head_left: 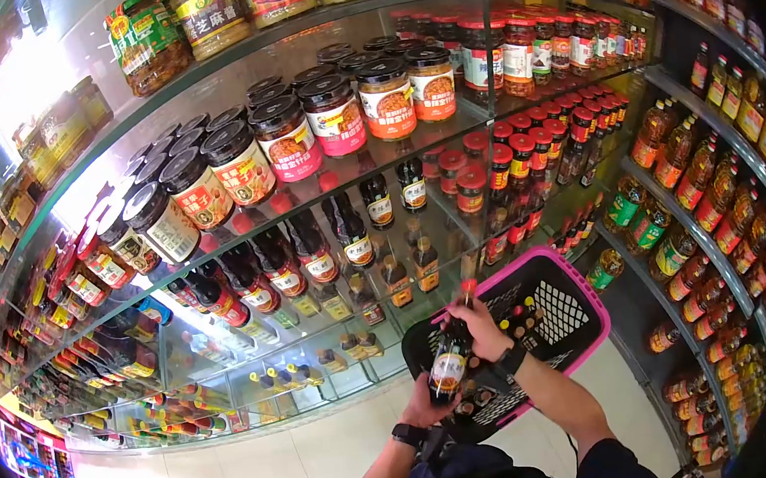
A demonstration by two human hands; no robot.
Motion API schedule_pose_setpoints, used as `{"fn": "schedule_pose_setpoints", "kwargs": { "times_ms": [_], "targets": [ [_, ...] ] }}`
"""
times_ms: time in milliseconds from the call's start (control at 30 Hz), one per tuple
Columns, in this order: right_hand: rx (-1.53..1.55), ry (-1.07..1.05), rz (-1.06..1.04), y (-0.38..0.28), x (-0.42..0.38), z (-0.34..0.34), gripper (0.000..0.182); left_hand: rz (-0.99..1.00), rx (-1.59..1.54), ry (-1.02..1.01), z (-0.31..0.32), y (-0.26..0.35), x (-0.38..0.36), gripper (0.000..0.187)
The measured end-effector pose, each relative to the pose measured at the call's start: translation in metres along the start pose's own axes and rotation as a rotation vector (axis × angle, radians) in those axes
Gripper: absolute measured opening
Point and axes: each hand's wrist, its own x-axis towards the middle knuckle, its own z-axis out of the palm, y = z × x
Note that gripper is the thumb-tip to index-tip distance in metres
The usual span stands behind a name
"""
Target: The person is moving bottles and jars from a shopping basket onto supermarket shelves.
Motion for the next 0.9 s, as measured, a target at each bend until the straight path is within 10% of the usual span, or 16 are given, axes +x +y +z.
{"fn": "schedule_pose_setpoints", "kwargs": {
  "times_ms": [33, 67, 300, 900],
  "targets": [
    [-0.024, -0.040, 0.016, -0.013, 0.010, 0.009, 0.013, 0.251, 0.285, -0.062, 0.010, 0.008, 0.002, 0.043],
    [-0.048, -0.074, 0.032, -0.026, 0.019, 0.018, 0.013, -0.100, -0.290, -0.078, 0.003, 0.024, 0.023, 0.045],
    [-0.311, -0.097, -0.088, -0.102, 0.067, 0.095, 0.024, 0.069, -0.254, -0.259, 0.064, 0.108, 0.040, 0.047],
    [-0.532, -0.324, -0.611, -0.115, 0.164, 0.142, 0.006, 0.408, -0.053, 0.129, 0.094, 0.195, 0.063, 0.070]
  ]
}}
